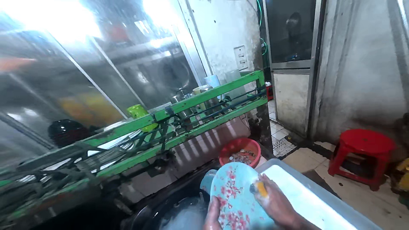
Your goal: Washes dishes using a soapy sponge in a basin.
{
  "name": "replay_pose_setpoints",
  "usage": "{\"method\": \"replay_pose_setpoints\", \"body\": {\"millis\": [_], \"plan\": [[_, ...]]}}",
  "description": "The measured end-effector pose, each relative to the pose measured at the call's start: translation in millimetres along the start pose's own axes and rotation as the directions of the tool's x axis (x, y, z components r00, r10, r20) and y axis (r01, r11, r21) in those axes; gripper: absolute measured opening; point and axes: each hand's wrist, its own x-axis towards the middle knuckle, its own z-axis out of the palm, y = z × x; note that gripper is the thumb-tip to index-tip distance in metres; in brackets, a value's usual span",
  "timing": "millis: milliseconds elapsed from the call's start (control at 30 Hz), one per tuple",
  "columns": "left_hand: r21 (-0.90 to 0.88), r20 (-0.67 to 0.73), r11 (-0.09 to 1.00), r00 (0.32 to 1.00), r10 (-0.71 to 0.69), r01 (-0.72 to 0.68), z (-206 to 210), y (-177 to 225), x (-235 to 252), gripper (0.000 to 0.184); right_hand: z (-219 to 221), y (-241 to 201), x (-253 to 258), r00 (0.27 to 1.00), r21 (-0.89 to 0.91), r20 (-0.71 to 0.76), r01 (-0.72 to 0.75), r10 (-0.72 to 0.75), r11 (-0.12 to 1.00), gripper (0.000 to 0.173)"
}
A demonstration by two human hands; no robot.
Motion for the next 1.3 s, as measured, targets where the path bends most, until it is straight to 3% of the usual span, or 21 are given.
{"method": "replay_pose_setpoints", "body": {"millis": [67, 133, 167, 233, 300, 367, 433, 533, 633, 733, 800, 867, 967, 1133, 1167, 1233, 1300], "plan": [[0.055, -0.008, 0.997, 0.999, -0.046, 0.047, 7, -13, -8, 0.044, 6, -26, -6, 0.997, 0.05, -0.045, 0.072, -0.069, 0.996, 0.073], [0.223, -0.024, 0.973, 0.998, -0.059, 0.063, 8, -23, -17, 0.048, 17, -46, -7, 0.979, 0.134, -0.109, 0.189, -0.175, 0.973, 0.073], [0.287, -0.033, 0.956, 0.998, -0.053, 0.061, 9, -25, -21, 0.048, 17, -46, 0, 0.977, 0.175, -0.15, 0.178, -0.152, 0.968, 0.072], [0.346, -0.037, 0.938, 0.999, 0.002, 0.011, 11, -23, -31, 0.046, 4, -31, 24, 0.972, 0.288, -0.2, -0.066, 0.127, 0.955, 0.064], [0.338, 0.011, 0.937, 0.996, 0.088, -0.086, 11, -18, -34, 0.041, -21, -18, 43, 0.882, 0.56, -0.129, -0.313, 0.454, 0.767, 0.058], [0.267, 0.036, 0.952, 0.988, 0.148, -0.152, 10, -10, -29, 0.045, -35, -18, 49, 0.816, 0.796, -0.117, -0.264, 0.566, 0.545, 0.049], [0.204, -0.026, 0.963, 0.983, 0.184, -0.175, 13, -2, -21, 0.058, -43, -28, 51, 0.797, 0.868, -0.181, -0.146, 0.576, 0.474, 0.041], [0.198, -0.07, 0.972, 0.987, 0.145, -0.129, 19, 3, -18, 0.055, -59, -39, 52, 0.82, 0.746, -0.242, -0.183, 0.518, 0.64, 0.052], [0.237, 0.184, 0.97, 0.978, -0.097, 0.051, 3, 12, -20, 0.026, -74, -46, 52, 0.879, 0.438, -0.229, -0.29, 0.418, 0.851, 0.055], [0.25, 0.307, 0.933, 0.893, -0.329, 0.258, -8, 15, -15, 0.028, -67, -48, 43, 0.977, 0.131, -0.146, -0.136, 0.155, 0.982, 0.047], [0.23, 0.273, 0.928, 0.896, -0.349, 0.291, -5, 8, -17, 0.028, -57, -44, 40, 0.992, 0.111, -0.123, -0.014, 0.028, 0.994, 0.047], [0.19, 0.229, 0.941, 0.92, -0.319, 0.279, -1, -2, -23, 0.033, -52, -32, 44, 0.991, 0.174, -0.098, -0.074, 0.092, 0.982, 0.048], [0.168, 0.187, 0.953, 0.941, -0.283, 0.254, 1, -13, -27, 0.038, -42, -22, 42, 0.973, 0.14, -0.182, -0.118, 0.143, 0.983, 0.05], [0.373, 0.115, 0.902, 0.954, -0.277, 0.217, 10, -19, -26, 0.047, -12, -61, -3, 0.992, 0.269, 0.028, 0.109, -0.121, 0.957, 0.066], [0.413, 0.106, 0.886, 0.955, -0.279, 0.213, 12, -19, -28, 0.052, -11, -57, 0, 0.991, 0.252, -0.001, 0.128, -0.132, 0.959, 0.065], [0.44, 0.121, 0.873, 0.949, -0.291, 0.212, 14, -17, -36, 0.059, -17, -43, 18, 0.99, 0.146, -0.135, 0.062, -0.042, 0.987, 0.059], [0.45, 0.123, 0.869, 0.949, -0.291, 0.208, 18, -18, -42, 0.057, -27, -34, 31, 0.987, 0.096, -0.142, -0.061, 0.075, 0.994, 0.062]]}}
